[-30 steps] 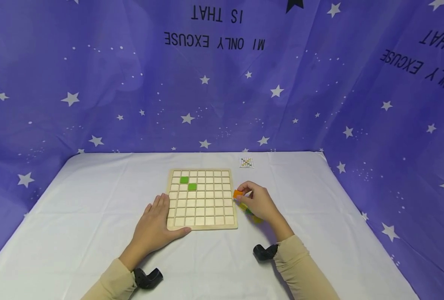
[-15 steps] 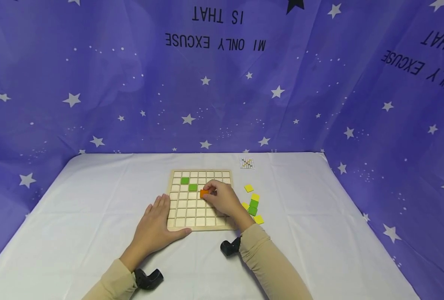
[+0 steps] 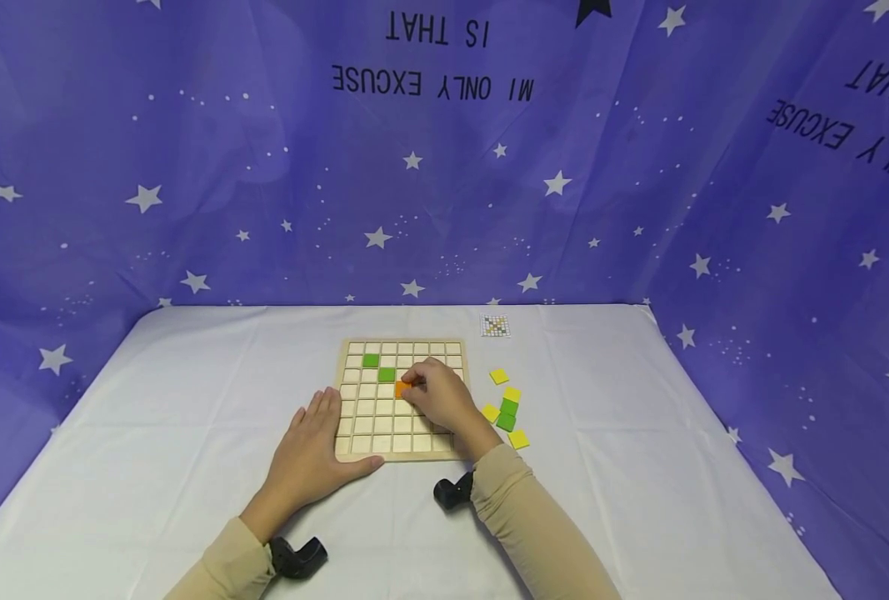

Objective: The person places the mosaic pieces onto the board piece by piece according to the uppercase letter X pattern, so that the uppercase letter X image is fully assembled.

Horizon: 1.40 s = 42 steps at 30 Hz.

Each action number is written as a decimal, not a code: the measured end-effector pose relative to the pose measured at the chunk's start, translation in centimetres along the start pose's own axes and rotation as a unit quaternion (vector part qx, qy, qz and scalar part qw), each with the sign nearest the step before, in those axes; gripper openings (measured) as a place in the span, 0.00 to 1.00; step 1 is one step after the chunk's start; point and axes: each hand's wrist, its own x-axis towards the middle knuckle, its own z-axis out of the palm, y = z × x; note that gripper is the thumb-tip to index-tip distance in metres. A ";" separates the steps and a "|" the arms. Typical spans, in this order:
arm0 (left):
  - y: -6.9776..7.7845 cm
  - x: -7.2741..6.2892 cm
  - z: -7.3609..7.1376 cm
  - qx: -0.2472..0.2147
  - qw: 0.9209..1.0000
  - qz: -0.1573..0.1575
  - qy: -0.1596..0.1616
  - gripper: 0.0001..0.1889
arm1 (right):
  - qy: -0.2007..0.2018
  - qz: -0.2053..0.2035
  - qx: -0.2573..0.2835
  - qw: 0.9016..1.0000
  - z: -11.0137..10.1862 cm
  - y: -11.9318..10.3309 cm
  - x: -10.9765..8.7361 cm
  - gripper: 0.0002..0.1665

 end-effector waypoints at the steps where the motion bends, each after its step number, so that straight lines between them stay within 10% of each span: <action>1: 0.0 0.0 0.0 0.000 1.000 0.001 0.001 0.70 | 0.000 0.000 -0.002 1.000 0.0 0.0 0.0 0.08; 17: 0.1 -0.3 0.3 -0.005 1.000 0.002 0.005 0.70 | -0.016 -0.012 -0.031 0.999 -2.1 0.4 -2.1 0.13; 30: 0.0 -0.1 0.2 -0.003 1.000 0.005 0.011 0.70 | 0.009 0.053 -0.065 0.996 -8.6 5.6 -5.8 0.16; 42: -0.1 0.0 0.1 0.000 1.000 0.003 -0.001 0.70 | -0.011 0.060 -0.084 0.995 -10.0 9.2 -7.9 0.12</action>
